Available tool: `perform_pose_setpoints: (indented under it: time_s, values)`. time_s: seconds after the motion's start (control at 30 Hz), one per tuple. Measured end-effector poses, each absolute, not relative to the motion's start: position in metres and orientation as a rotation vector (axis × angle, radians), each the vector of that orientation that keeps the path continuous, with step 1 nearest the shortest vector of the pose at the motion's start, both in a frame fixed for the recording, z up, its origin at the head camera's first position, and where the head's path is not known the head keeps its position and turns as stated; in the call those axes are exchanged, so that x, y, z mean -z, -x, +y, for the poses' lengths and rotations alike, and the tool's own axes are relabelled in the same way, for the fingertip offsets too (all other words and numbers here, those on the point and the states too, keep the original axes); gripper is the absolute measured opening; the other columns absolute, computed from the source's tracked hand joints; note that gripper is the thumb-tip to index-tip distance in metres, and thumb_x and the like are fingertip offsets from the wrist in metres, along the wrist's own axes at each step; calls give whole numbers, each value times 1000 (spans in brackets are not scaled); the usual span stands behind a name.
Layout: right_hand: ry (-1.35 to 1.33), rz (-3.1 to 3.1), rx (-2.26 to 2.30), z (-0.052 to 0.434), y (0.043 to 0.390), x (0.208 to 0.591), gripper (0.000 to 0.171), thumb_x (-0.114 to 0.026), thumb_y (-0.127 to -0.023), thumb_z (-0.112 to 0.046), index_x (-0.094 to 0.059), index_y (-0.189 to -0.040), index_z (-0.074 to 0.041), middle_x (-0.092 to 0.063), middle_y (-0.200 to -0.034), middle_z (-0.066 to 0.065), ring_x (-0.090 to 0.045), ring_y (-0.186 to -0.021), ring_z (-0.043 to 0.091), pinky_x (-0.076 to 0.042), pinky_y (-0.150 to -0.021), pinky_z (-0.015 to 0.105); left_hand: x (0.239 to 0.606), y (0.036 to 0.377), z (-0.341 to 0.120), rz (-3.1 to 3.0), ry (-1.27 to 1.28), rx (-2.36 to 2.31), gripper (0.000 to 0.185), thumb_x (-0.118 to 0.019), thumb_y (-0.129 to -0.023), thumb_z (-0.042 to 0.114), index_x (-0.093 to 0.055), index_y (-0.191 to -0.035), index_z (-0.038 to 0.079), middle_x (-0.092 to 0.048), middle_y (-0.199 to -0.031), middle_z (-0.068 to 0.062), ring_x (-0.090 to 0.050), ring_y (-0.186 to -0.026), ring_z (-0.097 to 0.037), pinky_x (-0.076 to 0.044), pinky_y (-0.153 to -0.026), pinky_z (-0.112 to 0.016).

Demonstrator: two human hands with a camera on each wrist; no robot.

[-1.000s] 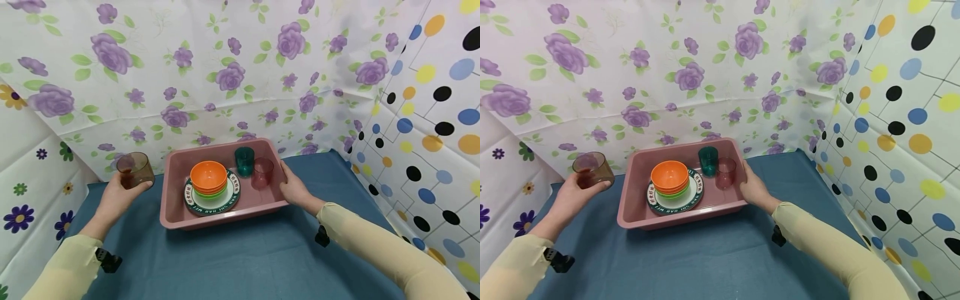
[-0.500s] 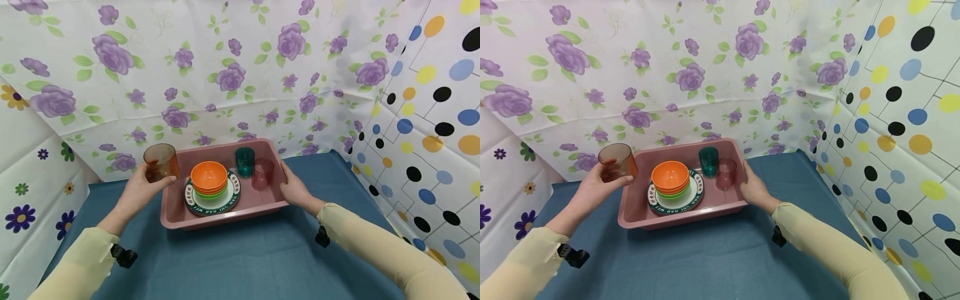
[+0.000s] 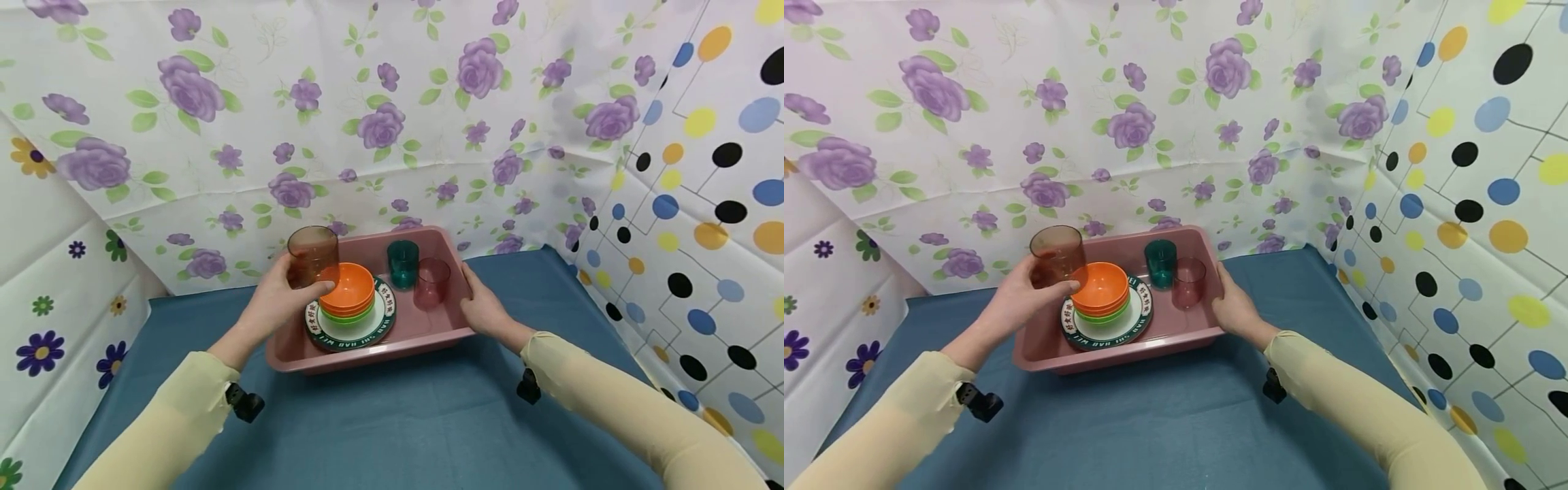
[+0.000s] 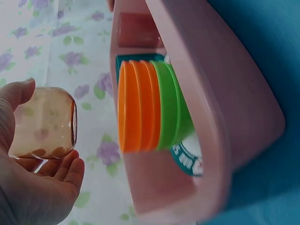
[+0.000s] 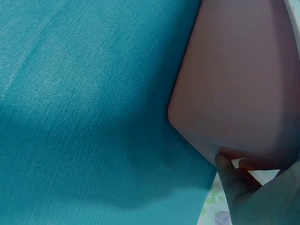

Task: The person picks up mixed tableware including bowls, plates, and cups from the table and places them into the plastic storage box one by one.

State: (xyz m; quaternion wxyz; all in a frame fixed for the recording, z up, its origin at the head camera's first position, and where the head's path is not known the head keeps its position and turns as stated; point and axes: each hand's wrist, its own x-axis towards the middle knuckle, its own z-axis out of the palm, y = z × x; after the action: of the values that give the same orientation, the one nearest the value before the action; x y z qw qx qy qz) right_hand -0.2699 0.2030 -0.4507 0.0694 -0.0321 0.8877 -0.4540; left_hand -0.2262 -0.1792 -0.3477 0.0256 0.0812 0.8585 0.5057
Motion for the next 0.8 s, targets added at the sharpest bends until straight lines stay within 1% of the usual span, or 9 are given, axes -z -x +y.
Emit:
perform_pose_setpoints:
  time_s: [0.2, 0.37, 0.53, 0.63, 0.7, 0.8]
  values:
    - [86, 2669, 1374, 204, 271, 453, 80, -41, -101, -5, 0, -166, -26, -13, -170, 9, -39, -144, 37, -46, -104, 55, 348, 230, -151, 2631, -257, -1544, 82, -78, -88, 50, -40, -149, 10, -51, -140, -10, -53, -126, -29, -47, -106, -49]
    - [95, 2658, 1398, 204, 272, 453, 79, -41, -101, -6, -1, -166, -26, -12, -171, 7, -37, -145, 37, -44, -106, 56, 349, 230, -128, 2607, -329, -1544, 74, -80, -88, 46, -45, -145, 13, -54, -137, -8, -55, -123, -27, -50, -103, -46]
    - [104, 2638, 1418, 205, 274, 454, 78, -41, -102, -6, -1, -166, -25, -11, -171, 6, -35, -146, 37, -44, -106, 57, 353, 231, -108, 2573, -376, -1563, 70, -82, -86, 48, -49, -139, 17, -56, -135, -6, -55, -124, -26, -48, -105, -45]
    - [109, 2641, 1424, 206, 274, 454, 78, -42, -102, -7, -2, -166, -25, -11, -171, 6, -35, -146, 36, -43, -107, 57, 355, 232, -98, 2538, -411, -1581, 66, -82, -86, 47, -50, -136, 17, -58, -130, -5, -56, -124, -24, -48, -106, -45]
    - [120, 2645, 1430, 206, 273, 455, 77, -42, -103, -10, -2, -166, -26, -10, -171, 5, -34, -147, 36, -42, -107, 57, 356, 232, -93, 2512, -427, -1595, 65, -82, -87, 45, -50, -136, 16, -58, -127, -4, -56, -123, -24, -47, -106, -44]
    - [142, 2652, 1439, 206, 272, 455, 75, -42, -104, -13, -2, -166, -25, -10, -171, 6, -33, -147, 36, -40, -109, 57, 359, 232, -88, 2511, -428, -1579, 68, -81, -87, 46, -49, -139, 16, -57, -127, -2, -55, -123, -22, -46, -107, -44]
